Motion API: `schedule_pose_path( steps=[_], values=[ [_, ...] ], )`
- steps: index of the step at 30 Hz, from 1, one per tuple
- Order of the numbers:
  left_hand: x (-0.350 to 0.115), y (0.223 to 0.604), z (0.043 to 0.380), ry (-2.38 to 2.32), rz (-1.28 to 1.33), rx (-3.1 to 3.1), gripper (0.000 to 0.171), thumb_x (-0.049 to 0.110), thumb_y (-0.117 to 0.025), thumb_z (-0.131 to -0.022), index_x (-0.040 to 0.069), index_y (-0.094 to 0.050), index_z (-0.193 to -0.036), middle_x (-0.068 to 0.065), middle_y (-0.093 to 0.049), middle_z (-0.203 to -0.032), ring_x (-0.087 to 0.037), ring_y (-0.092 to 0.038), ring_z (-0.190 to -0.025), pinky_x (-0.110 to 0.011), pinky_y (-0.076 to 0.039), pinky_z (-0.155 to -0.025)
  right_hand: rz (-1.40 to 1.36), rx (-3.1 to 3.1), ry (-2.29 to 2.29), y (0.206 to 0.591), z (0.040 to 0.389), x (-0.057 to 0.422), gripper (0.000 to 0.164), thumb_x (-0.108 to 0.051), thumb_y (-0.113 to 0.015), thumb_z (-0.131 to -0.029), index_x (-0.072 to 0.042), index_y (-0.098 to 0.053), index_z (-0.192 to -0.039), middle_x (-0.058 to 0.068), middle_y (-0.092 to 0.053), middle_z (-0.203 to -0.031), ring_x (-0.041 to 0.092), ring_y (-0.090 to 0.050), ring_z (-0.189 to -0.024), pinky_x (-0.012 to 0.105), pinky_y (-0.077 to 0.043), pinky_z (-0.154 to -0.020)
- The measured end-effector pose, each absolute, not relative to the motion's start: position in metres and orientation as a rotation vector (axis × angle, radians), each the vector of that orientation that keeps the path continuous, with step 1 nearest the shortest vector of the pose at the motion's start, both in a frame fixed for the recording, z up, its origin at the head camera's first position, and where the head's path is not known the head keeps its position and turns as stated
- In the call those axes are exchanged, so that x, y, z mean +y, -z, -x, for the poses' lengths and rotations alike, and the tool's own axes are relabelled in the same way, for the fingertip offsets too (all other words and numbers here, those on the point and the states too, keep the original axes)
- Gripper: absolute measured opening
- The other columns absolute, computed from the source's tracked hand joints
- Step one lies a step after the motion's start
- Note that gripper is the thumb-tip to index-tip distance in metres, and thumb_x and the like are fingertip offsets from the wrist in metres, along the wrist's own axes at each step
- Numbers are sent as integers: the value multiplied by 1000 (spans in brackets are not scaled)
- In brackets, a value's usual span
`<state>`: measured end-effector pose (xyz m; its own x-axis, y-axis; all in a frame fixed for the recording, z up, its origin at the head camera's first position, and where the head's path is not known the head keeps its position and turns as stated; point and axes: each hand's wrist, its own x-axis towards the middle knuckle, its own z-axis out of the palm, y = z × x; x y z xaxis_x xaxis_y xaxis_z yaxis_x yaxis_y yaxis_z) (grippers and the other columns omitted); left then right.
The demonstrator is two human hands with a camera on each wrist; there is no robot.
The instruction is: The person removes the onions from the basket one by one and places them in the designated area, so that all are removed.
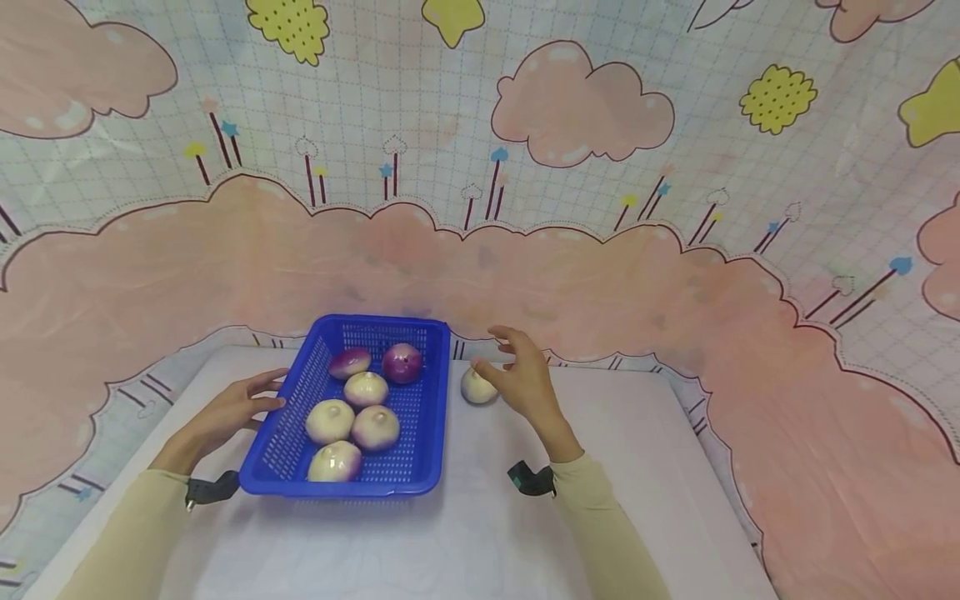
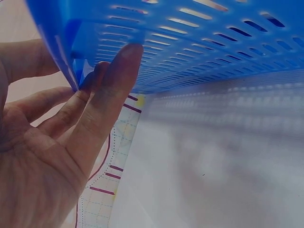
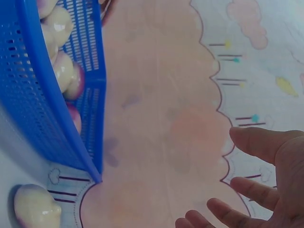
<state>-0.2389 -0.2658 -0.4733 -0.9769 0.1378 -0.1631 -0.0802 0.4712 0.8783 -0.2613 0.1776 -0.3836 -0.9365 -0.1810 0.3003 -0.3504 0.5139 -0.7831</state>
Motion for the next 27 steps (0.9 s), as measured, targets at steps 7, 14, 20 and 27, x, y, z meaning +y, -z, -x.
schedule_pose_path(
  steps=[7,14,20,27],
  values=[
    [-266,474,239,-1515,-47,2509,68,19,-54,-99,4,-20,-156,-33,-38,-146,-36,-62,-112,-47,-59,-85,-481,-2570,-1386,388,260,169,58,-24,-77,-85,-10,-54,-137,12,-57,-141,34,-59,-124,48,-54,-96],
    [-266,473,238,-1523,-49,2511,68,19,-55,-99,4,-21,-156,-33,-38,-146,-35,-64,-111,-46,-60,-85,-475,-2571,-1442,390,257,159,58,-24,-77,-85,-11,-55,-136,11,-55,-142,33,-58,-125,48,-54,-97],
    [-265,473,238,-1519,-43,2512,68,19,-55,-99,4,-20,-156,-34,-37,-146,-36,-63,-112,-47,-59,-85,-503,-2585,-1431,395,254,145,56,-25,-76,-85,-12,-55,-135,9,-55,-142,31,-59,-124,48,-55,-96],
    [-266,473,238,-1516,-46,2514,69,19,-55,-99,4,-20,-156,-34,-38,-145,-32,-65,-108,-47,-60,-85,-550,-2598,-1474,400,251,126,55,-25,-76,-85,-14,-56,-135,8,-58,-139,32,-59,-123,46,-56,-94]
  ],
)
